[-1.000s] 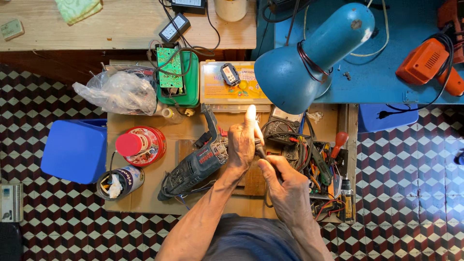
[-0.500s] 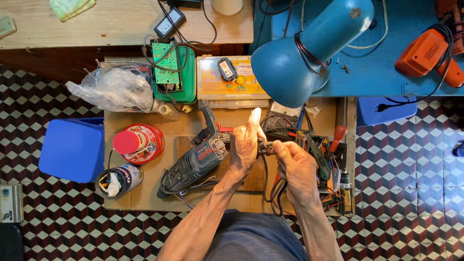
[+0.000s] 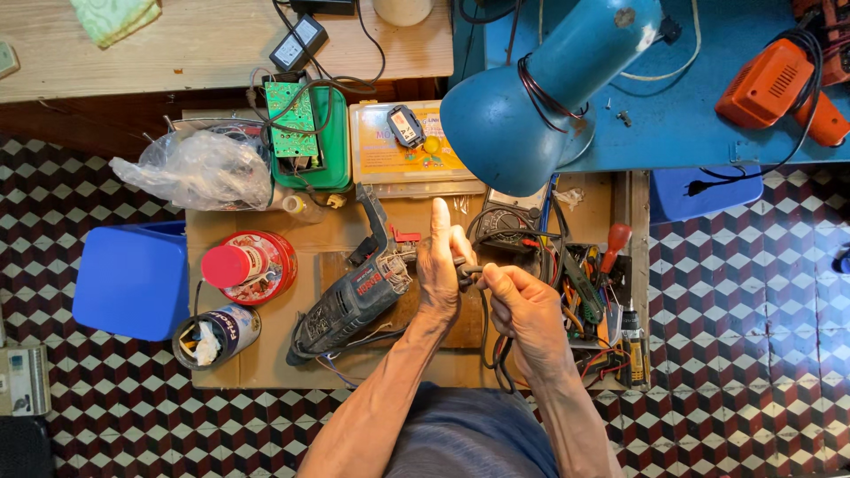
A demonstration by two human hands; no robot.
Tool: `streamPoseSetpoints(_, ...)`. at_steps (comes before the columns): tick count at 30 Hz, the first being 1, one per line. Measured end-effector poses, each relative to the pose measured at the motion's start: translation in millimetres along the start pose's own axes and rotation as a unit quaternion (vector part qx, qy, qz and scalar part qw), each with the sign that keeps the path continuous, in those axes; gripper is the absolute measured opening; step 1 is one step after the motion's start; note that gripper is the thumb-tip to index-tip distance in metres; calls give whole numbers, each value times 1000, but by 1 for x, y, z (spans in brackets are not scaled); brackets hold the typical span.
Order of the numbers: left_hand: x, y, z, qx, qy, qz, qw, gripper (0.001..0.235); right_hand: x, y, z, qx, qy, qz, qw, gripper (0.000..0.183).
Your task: The person repairs a power cord by stripping insulation, twisting exposed wires, and securing connections with electrical tape. They use pliers and a multimeter to test continuity and ensure proper wiring.
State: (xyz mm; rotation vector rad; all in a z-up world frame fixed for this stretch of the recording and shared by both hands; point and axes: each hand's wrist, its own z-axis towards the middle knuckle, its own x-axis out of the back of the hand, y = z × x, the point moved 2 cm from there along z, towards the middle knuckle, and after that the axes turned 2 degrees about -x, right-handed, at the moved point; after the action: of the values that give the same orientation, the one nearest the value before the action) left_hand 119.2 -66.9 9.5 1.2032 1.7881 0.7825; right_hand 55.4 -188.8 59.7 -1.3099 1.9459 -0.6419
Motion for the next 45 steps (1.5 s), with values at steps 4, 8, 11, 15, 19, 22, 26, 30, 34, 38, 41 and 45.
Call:
streamPoseSetpoints(4,5,0,10,-63,19,64,996,79,-11,-9,-14,38,35,-133,990,25)
streamPoseSetpoints(8,4,-3,11,-49,42,58,996,80,-26,-18,-32,98,64,-325,939,24)
streamPoseSetpoints(11,3,-6,8,-10,36,25,999,78,-37,-21,-39,147,54,-371,915,20)
streamPoseSetpoints(15,4,-7,2,3,33,1,999,76,-42,-22,-46,249,39,-419,872,15)
streamPoseSetpoints(19,4,-7,-6,32,38,-39,998,72,-43,-16,-47,287,29,-476,831,14)
streamPoseSetpoints(22,7,-6,-8,27,32,-53,998,71,-42,-10,-49,303,23,-482,822,13)
streamPoseSetpoints(26,11,-1,-10,-39,34,6,999,75,-39,-6,-50,294,11,-432,852,12)
streamPoseSetpoints(30,13,1,-13,-77,44,52,995,77,-35,-4,-53,261,21,-444,857,13)
streamPoseSetpoints(34,13,-1,-12,-82,37,47,995,76,-28,2,-55,227,32,-431,873,17)
streamPoseSetpoints(38,18,5,-9,-129,15,114,985,82,-16,12,-55,55,16,-368,928,26)
streamPoseSetpoints(41,22,4,-9,-120,4,120,986,81,-9,21,-53,31,-52,-253,965,30)
streamPoseSetpoints(45,33,1,-18,-154,50,152,975,51,-3,34,-47,28,6,-195,980,30)
